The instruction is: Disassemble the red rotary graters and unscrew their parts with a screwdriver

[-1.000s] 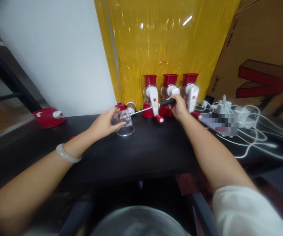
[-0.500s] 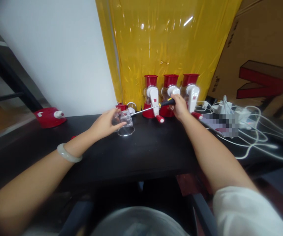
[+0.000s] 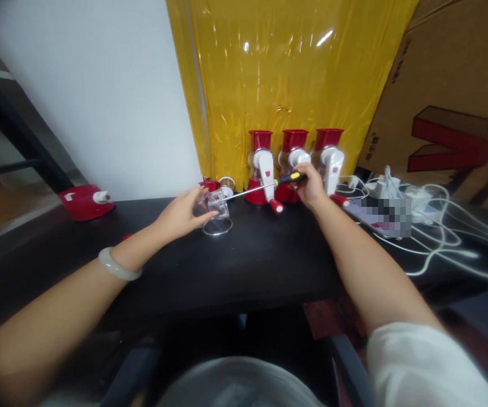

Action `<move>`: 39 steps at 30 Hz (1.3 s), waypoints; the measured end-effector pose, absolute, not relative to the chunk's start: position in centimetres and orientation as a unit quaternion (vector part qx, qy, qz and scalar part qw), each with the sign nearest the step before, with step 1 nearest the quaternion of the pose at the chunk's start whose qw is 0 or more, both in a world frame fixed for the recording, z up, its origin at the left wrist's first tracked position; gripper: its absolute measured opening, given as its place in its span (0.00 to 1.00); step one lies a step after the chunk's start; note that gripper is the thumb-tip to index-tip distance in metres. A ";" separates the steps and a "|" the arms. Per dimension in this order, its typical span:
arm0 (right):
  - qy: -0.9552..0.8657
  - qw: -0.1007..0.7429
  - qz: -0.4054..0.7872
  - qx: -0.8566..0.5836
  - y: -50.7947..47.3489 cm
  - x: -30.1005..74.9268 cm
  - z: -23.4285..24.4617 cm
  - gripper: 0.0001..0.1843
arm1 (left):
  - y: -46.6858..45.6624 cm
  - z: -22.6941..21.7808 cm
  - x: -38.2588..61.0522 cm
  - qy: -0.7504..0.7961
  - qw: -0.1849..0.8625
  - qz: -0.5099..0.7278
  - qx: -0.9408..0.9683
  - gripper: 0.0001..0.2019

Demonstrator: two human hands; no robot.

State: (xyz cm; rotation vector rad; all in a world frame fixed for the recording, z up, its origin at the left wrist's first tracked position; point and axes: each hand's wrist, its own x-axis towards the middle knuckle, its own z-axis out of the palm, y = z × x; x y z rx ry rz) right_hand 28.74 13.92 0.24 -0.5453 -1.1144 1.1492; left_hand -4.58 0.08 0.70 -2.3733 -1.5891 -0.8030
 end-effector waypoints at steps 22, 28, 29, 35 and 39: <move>-0.473 0.677 0.500 -0.261 14.1 28.5 0.2 0.06 | 0.2 0.5 -4.7 -0.531 0.094 -0.273 -0.797 0.27; -0.474 0.681 0.499 -0.249 14.0 28.6 0.2 0.05 | 0.2 0.5 -4.7 -0.528 0.096 -0.275 -0.798 0.28; -0.474 0.682 0.499 -0.248 14.0 28.6 0.2 0.05 | 0.2 0.5 -4.7 -0.528 0.095 -0.275 -0.798 0.28; -0.479 0.675 0.496 -0.261 14.5 28.5 0.0 0.14 | 0.2 0.4 -4.8 -0.531 0.092 -0.274 -0.797 0.28; -0.486 0.666 0.495 -0.274 14.9 28.6 -0.2 0.22 | 0.2 0.4 -4.7 -0.531 0.093 -0.271 -0.797 0.28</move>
